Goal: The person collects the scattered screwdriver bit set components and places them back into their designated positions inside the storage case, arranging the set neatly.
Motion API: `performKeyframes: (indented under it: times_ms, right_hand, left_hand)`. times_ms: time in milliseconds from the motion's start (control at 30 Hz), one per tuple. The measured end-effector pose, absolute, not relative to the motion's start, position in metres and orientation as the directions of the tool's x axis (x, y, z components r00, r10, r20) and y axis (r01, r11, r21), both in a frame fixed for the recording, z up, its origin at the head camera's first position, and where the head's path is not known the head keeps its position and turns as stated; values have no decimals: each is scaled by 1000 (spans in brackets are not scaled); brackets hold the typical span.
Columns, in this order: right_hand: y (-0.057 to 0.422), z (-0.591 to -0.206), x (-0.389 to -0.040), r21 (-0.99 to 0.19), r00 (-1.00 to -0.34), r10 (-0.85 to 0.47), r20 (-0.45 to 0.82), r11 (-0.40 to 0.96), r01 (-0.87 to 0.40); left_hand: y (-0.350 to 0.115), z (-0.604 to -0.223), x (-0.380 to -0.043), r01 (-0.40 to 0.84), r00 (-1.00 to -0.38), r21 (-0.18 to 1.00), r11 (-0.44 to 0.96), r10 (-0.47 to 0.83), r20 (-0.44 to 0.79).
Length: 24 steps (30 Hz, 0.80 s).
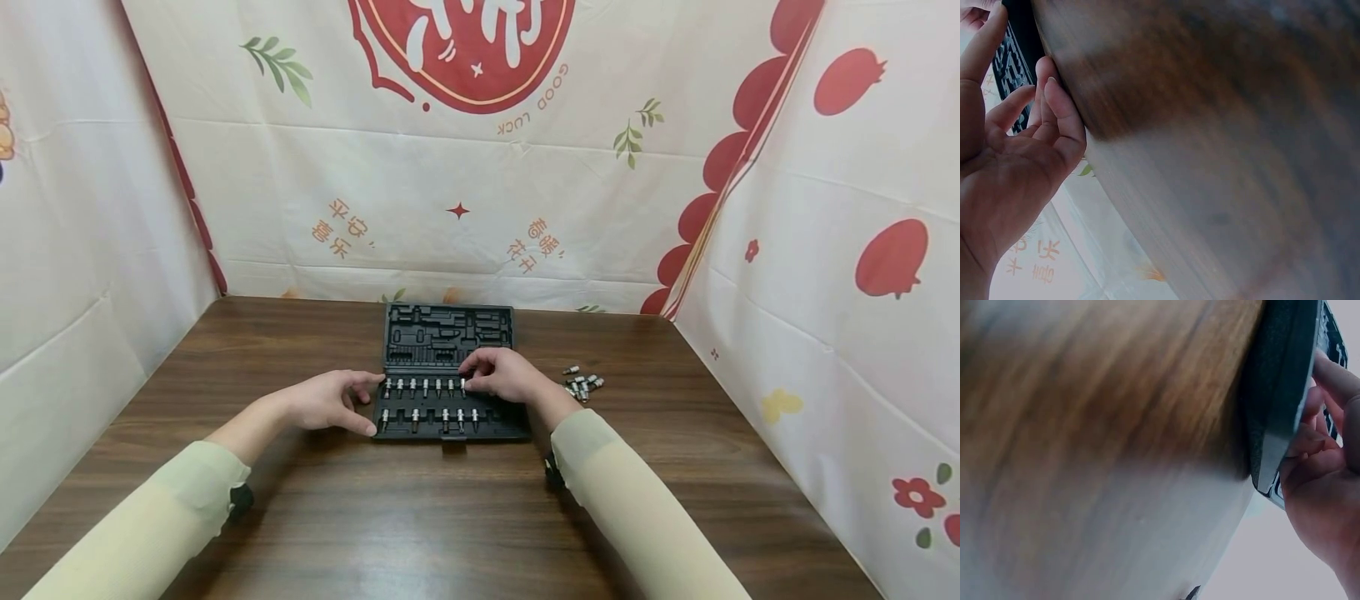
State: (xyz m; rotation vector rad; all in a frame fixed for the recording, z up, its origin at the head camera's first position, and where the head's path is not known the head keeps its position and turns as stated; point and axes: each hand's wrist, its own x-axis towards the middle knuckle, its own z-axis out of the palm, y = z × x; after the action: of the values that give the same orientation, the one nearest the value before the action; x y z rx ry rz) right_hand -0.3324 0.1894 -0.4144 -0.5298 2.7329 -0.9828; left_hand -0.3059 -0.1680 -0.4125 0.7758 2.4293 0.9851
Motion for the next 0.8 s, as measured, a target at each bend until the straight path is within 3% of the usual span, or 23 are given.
performKeyframes:
  times_ms: [800]
  right_hand:
    - [188,-414,-340,-687,-937,-331,-112,707,-168]
  left_hand:
    - [-168,-409,-302,349,-766,714,607,624,-156]
